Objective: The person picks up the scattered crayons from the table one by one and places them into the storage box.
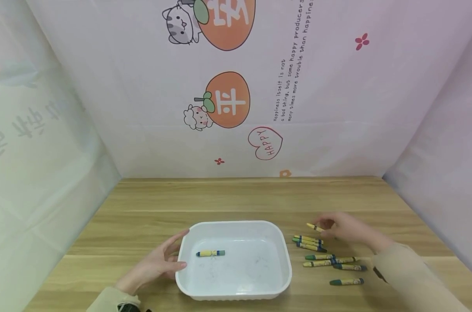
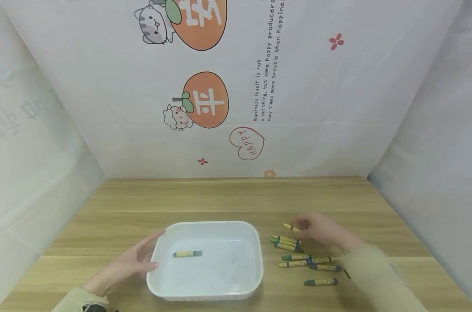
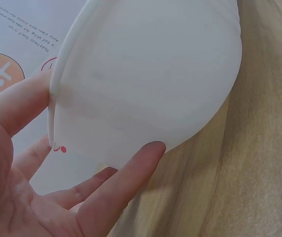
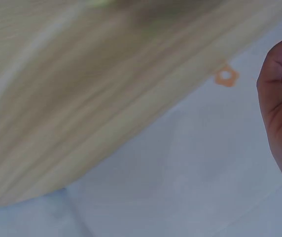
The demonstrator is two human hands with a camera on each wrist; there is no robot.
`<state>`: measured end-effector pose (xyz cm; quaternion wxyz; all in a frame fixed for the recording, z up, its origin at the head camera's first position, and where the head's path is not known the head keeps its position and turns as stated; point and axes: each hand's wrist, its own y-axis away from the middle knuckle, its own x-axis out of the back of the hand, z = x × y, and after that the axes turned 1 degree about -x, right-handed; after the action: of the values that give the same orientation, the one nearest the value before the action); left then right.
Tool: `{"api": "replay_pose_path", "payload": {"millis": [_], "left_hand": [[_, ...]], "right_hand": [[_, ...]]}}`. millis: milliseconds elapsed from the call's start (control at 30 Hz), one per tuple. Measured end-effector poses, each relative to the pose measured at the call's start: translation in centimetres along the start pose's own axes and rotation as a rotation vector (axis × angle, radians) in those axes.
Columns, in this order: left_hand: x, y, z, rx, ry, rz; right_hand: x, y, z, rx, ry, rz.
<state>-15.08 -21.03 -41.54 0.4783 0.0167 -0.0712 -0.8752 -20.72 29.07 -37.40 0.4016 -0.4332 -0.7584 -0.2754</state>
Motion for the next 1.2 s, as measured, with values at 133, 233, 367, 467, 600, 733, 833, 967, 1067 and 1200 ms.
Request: {"api": "replay_pose_path", "payload": {"millis": [133, 233, 367, 467, 600, 733, 833, 967, 1067, 1200], "left_hand": [[0.0, 0.0, 0.0, 0.005, -0.001, 0.008], [-0.1, 0.0, 0.1, 0.014, -0.001, 0.016], [-0.2, 0.0, 0.2, 0.020, 0.009, 0.014], [-0.2, -0.1, 0.1, 0.018, 0.018, 0.012], [-0.1, -0.1, -0.1, 0.018, 0.023, 0.014], [-0.1, 0.0, 0.0, 0.015, 0.022, 0.011], [-0.1, 0.0, 0.0, 0.014, 0.024, 0.008], [-0.1, 0.0, 0.1, 0.016, 0.023, 0.012], [-0.1, 0.0, 0.1, 0.018, 0.024, 0.015], [-0.1, 0.1, 0.1, 0.019, 0.030, 0.016]], "right_hand": [[0.3, -1.7, -3.6, 0.021, 0.001, -0.013], [0.3, -3.0, -6.0, 0.079, 0.002, -0.022], [0.1, -4.7, -9.3, 0.142, -0.008, -0.038], [-0.1, -5.9, -11.9, 0.191, 0.001, -0.056], [-0.8, -7.5, -14.8, 0.271, 0.025, -0.095], [-2.2, -9.0, -17.1, 0.306, 0.047, -0.137], [-3.7, -9.9, -18.5, 0.309, 0.065, -0.169], [-5.6, -10.8, -19.8, 0.299, 0.081, -0.223], [-7.0, -11.4, -20.3, 0.289, 0.088, -0.264], [-8.9, -12.1, -20.6, 0.275, 0.104, -0.296]]}}
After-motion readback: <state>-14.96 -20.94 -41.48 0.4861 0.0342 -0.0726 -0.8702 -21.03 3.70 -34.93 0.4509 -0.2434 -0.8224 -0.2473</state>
